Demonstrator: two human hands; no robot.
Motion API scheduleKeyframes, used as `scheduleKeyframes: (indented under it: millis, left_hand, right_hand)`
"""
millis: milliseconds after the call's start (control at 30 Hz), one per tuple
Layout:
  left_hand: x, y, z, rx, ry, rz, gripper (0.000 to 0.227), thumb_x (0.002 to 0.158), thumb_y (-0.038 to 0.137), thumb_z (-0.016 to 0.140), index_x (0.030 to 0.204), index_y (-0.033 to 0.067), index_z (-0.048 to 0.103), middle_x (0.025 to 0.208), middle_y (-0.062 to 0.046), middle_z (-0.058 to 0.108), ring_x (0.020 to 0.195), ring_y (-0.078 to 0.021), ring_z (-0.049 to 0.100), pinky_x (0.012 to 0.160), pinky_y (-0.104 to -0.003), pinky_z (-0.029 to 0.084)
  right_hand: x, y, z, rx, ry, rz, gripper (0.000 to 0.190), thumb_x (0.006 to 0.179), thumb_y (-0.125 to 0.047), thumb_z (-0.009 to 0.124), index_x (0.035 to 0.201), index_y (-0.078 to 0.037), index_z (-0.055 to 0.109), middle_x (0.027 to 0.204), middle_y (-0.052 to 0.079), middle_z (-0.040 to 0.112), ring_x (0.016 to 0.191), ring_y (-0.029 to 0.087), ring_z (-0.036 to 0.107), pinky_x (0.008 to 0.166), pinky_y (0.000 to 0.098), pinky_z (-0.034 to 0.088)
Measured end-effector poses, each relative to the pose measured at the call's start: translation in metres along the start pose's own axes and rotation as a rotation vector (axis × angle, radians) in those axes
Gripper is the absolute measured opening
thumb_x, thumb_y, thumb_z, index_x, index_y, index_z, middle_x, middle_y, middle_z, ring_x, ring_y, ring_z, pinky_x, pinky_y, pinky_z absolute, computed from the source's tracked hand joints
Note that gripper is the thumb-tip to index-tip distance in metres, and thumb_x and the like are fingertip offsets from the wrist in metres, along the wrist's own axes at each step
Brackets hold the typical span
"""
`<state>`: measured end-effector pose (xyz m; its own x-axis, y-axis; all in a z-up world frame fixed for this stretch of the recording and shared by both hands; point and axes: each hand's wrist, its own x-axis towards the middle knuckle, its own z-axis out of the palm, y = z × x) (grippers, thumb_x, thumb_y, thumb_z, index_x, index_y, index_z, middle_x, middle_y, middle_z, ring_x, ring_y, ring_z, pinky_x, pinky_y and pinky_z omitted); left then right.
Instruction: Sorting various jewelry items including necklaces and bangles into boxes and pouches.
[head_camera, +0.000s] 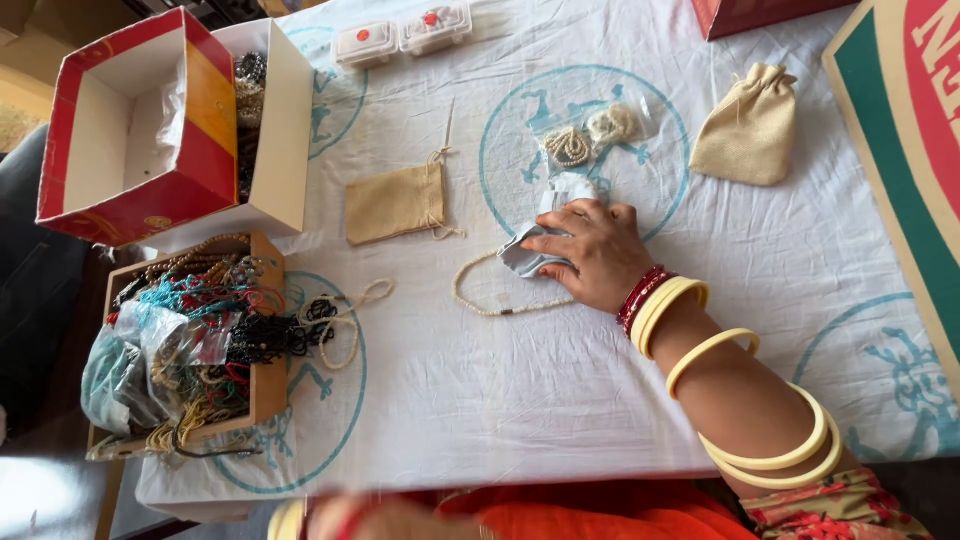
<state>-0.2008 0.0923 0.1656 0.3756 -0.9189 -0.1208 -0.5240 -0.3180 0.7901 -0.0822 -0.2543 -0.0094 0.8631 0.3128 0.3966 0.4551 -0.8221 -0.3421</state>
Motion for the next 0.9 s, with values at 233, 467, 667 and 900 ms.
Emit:
scheduleKeyframes:
  millis: [233, 467, 667, 900]
  left_hand:
    - [0.166, -0.131, -0.034, 0.297, 0.27, -0.099, 0.034, 0.081, 0.029, 0.08, 0.11, 0.0123, 0.07, 0.109, -0.009, 0.067, 0.096, -0.0277, 0.068, 0.082, -0.039, 0.055]
    - [0.207, -0.2, -0.034, 0.37, 0.417, -0.114, 0.014, 0.085, 0.019, 0.076, 0.097, 0.0129, 0.072, 0.095, -0.009, 0.065, 0.091, -0.0296, 0.066, 0.081, -0.04, 0.053]
    - [0.196, -0.204, -0.051, 0.553, 0.373, -0.212, 0.014, 0.092, 0.024, 0.072, 0.095, 0.0109, 0.071, 0.095, -0.008, 0.069, 0.088, -0.0285, 0.067, 0.079, -0.041, 0.053]
    - [0.15, -0.173, -0.084, 0.501, 0.056, -0.689, 0.02, 0.085, 0.031, 0.074, 0.098, 0.0164, 0.076, 0.096, -0.006, 0.075, 0.091, -0.0227, 0.07, 0.081, -0.038, 0.055]
  right_hand:
    - [-0.003, 0.021, 0.001, 0.075, -0.051, 0.001, 0.024, 0.083, -0.032, 0.079, 0.107, -0.031, 0.078, 0.128, -0.008, 0.07, 0.122, 0.019, 0.056, 0.1, 0.0411, 0.036]
    - [0.005, 0.01, -0.019, 0.146, -0.036, -0.045, 0.048, 0.081, -0.036, 0.08, 0.126, -0.021, 0.075, 0.121, -0.005, 0.071, 0.114, 0.02, 0.058, 0.096, 0.0427, 0.037]
    - [0.007, 0.01, -0.009, -0.015, -0.039, -0.016, 0.016, 0.08, -0.031, 0.08, 0.096, -0.026, 0.08, 0.104, -0.007, 0.072, 0.099, 0.018, 0.059, 0.087, 0.04, 0.041]
    - [-0.002, 0.026, -0.027, -0.016, -0.04, 0.068, 0.012, 0.082, -0.025, 0.081, 0.094, -0.022, 0.079, 0.097, -0.006, 0.071, 0.094, 0.018, 0.06, 0.086, 0.0368, 0.042]
